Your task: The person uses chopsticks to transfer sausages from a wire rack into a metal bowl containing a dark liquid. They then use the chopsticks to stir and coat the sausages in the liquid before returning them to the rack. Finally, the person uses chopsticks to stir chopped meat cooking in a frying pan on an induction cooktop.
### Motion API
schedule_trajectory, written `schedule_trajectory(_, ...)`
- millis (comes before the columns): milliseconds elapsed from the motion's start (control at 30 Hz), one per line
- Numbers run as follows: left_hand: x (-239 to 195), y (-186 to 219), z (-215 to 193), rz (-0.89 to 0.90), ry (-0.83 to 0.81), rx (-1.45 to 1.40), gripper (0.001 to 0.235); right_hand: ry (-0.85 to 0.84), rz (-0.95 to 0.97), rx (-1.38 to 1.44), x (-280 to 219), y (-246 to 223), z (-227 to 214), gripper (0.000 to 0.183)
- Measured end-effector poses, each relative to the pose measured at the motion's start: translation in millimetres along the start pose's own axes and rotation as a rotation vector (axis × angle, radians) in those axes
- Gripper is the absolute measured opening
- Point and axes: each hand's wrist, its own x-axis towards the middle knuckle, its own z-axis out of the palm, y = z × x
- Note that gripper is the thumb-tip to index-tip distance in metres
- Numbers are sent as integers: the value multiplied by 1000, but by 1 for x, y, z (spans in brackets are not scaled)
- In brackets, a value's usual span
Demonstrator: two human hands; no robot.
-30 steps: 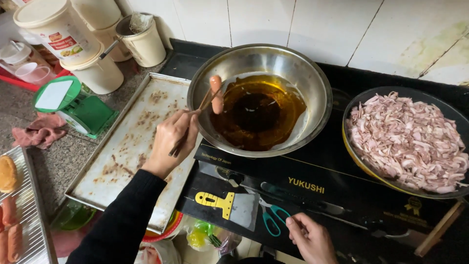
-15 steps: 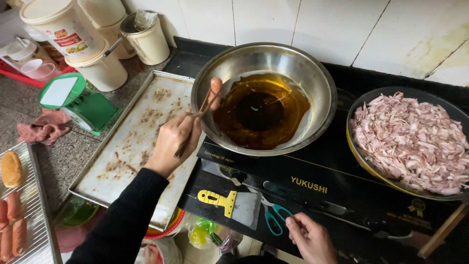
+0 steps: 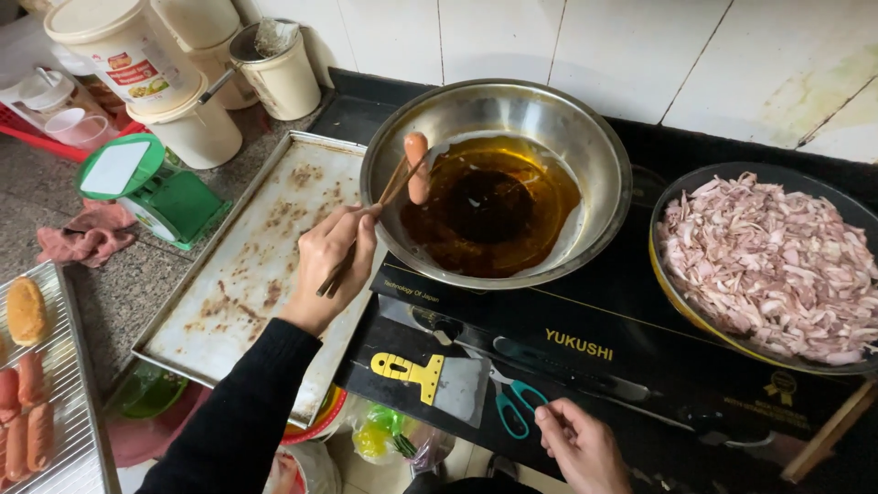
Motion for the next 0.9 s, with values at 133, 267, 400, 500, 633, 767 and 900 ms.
schedule_trajectory(133,-4,-12,1,66,-63,26,26,-20,50,-32,-2,-4,-3,40)
schedule_trajectory(267,-1,4,-2,-6,-9,-7,33,14,27,29,2,5,0,36)
schedule_trajectory(400,-5,-1,3,-22,3,10,34,5,-17,5,4,7,-2,36)
schedule_trajectory(500,-8,-9,6,102,-74,90,23,10,-23,26,4,9,-2,37)
schedule_trajectory(633,-5,8,6,47,-17,3,29,21,-54,45,7,12,-4,38)
schedule_trajectory(767,-8,-2,9,132,-85,33,23,31,-63,33,7,16,-4,36)
schedule_trajectory(900,-10,-2,8,164,-80,86,20,43,-79,11,7,16,-5,36)
